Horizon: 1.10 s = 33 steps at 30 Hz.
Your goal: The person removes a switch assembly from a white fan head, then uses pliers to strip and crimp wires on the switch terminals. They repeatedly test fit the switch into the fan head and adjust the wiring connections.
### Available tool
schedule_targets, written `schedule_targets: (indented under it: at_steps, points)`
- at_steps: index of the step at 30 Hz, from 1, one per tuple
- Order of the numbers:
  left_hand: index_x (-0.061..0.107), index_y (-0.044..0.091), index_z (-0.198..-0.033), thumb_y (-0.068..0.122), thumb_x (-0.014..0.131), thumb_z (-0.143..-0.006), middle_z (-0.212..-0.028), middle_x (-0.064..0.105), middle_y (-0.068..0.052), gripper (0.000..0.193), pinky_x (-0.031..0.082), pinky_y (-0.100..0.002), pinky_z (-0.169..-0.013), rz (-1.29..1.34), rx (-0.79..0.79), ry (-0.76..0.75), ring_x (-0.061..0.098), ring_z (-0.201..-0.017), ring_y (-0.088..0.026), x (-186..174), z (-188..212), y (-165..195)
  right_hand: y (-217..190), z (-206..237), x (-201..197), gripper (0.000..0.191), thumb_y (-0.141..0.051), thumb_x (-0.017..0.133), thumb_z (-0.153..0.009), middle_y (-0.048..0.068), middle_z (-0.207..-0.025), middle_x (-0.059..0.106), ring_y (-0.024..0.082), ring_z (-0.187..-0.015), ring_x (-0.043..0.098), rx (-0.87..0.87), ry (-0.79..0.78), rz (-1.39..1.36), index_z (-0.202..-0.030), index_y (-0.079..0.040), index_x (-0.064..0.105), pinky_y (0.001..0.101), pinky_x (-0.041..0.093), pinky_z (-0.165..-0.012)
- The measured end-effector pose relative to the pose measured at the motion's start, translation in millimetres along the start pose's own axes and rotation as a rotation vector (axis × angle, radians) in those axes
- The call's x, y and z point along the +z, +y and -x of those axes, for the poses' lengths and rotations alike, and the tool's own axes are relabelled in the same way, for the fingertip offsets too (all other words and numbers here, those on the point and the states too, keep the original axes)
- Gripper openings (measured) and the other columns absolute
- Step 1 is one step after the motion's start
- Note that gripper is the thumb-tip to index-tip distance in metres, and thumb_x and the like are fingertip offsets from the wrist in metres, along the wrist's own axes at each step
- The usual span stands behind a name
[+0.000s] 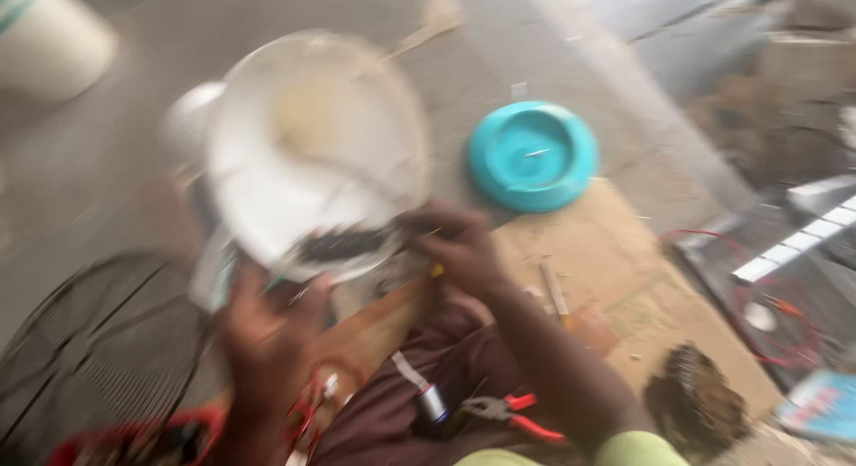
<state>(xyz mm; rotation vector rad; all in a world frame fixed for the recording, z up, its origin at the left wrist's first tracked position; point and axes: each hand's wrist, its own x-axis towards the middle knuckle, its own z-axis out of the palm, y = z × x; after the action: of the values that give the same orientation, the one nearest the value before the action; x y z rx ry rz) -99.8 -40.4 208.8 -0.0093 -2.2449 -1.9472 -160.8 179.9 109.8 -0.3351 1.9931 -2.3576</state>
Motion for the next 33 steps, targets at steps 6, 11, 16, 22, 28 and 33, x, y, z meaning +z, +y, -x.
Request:
schedule_targets:
  at_steps: [6, 11, 16, 22, 28, 33]
  points:
    - [0.040, -0.003, -0.145, 0.002, 0.075, -0.090, -0.127, 0.068, -0.017, 0.066, 0.063, -0.036, -0.095, 0.123, -0.083, 0.034, 0.074, -0.114, -0.025, 17, 1, -10, -5, 1, 2, 0.021, 0.002, 0.070, -0.090, 0.007, -0.098, 0.074, 0.014, -0.090, 0.072, 0.029, 0.076, 0.067, -0.111, 0.004, 0.075, 0.0271, 0.060, -0.082]
    - [0.024, 0.000, -0.158, 0.000, 0.069, -0.094, -0.133, 0.062, -0.017, 0.079, 0.065, -0.033, -0.097, 0.217, 0.071, 0.066, 0.070, -0.118, -0.024, 21, -2, -4, -12, -1, 7, 0.021, 0.003, 0.071, -0.091, 0.007, -0.099, 0.071, 0.013, -0.091, 0.069, 0.044, 0.097, -0.003, -0.111, 0.006, 0.074, 0.0249, 0.056, -0.082]
    - [0.018, 0.000, -0.162, 0.000, 0.068, -0.097, -0.135, 0.061, -0.018, 0.082, 0.064, -0.033, -0.098, 0.218, 0.123, 0.079, 0.070, -0.119, -0.024, 21, -2, -3, -12, 0, 8, 0.020, 0.001, 0.072, -0.092, 0.006, -0.098, 0.071, 0.011, -0.090, 0.067, 0.061, 0.117, 0.037, -0.111, 0.004, 0.075, 0.0243, 0.055, -0.081]
    - [0.015, 0.002, -0.162, 0.001, 0.068, -0.096, -0.134, 0.061, -0.018, 0.084, 0.065, -0.033, -0.095, 0.215, 0.113, 0.083, 0.070, -0.118, -0.024, 20, -3, -6, -14, 0, 7, 0.019, 0.001, 0.074, -0.091, 0.004, -0.097, 0.071, 0.011, -0.090, 0.067, 0.042, 0.116, 0.098, -0.110, 0.002, 0.076, 0.0241, 0.054, -0.081]
    - [0.026, 0.000, -0.160, -0.001, 0.069, -0.095, -0.133, 0.062, -0.016, 0.078, 0.063, -0.034, -0.099, 0.334, 0.063, 0.086, 0.069, -0.118, -0.023, 21, -3, -3, -12, 0, 7, 0.018, 0.001, 0.073, -0.091, 0.005, -0.095, 0.073, 0.011, -0.089, 0.068, 0.055, 0.131, 0.073, -0.109, 0.001, 0.076, 0.0241, 0.055, -0.081]
    - [0.034, 0.000, -0.155, -0.003, 0.069, -0.093, -0.127, 0.063, -0.014, 0.071, 0.063, -0.034, -0.100, 0.431, 0.026, 0.080, 0.069, -0.118, -0.023, 21, -4, -1, -9, 0, 4, 0.020, 0.004, 0.072, -0.091, 0.008, -0.099, 0.073, 0.011, -0.092, 0.069, 0.051, 0.118, 0.010, -0.111, 0.003, 0.075, 0.0249, 0.056, -0.083]
